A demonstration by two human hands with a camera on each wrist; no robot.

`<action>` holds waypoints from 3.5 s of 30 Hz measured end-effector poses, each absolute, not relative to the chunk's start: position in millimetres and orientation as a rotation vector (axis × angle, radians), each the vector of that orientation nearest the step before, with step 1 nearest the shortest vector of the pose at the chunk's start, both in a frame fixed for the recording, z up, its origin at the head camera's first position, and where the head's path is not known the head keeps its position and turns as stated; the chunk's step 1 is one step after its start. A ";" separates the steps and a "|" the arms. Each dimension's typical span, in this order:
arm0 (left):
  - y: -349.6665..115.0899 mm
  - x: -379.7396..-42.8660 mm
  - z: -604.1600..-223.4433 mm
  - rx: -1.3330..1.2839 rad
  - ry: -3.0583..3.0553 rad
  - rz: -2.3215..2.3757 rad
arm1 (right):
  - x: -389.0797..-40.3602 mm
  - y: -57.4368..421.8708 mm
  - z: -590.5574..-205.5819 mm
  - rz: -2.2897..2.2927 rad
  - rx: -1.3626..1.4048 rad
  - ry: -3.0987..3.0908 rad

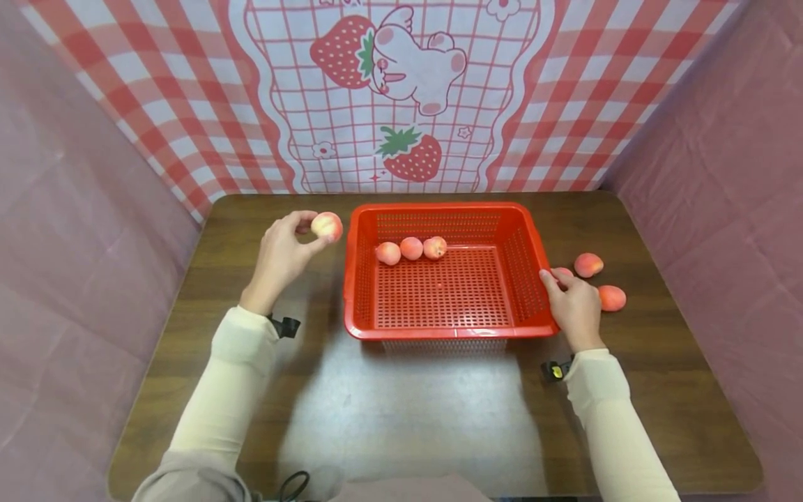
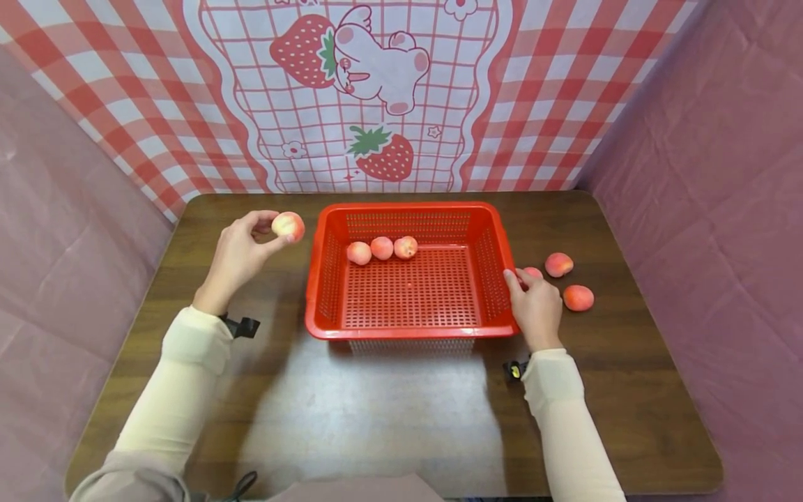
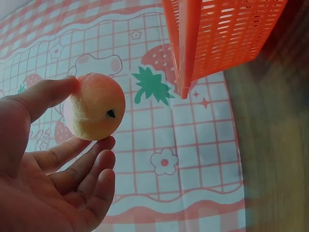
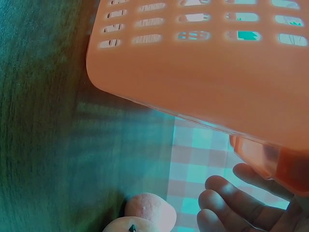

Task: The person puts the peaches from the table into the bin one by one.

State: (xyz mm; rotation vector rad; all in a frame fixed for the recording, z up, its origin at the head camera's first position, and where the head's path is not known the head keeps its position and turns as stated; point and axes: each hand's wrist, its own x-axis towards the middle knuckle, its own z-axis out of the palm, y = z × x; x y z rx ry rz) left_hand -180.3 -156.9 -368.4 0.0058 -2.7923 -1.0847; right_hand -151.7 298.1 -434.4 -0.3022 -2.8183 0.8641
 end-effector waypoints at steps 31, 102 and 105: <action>-129.6 -203.2 -346.7 -0.127 -2.757 -1.136 | -150.1 296.7 -437.9 0.845 -0.286 -2.783; -26.0 -249.0 -387.1 -0.428 -2.932 -1.038 | -150.2 297.7 -434.7 0.892 -0.347 -2.798; -22.1 -249.9 -390.9 -0.447 -2.940 -1.047 | -150.7 298.8 -435.2 0.897 -0.349 -2.803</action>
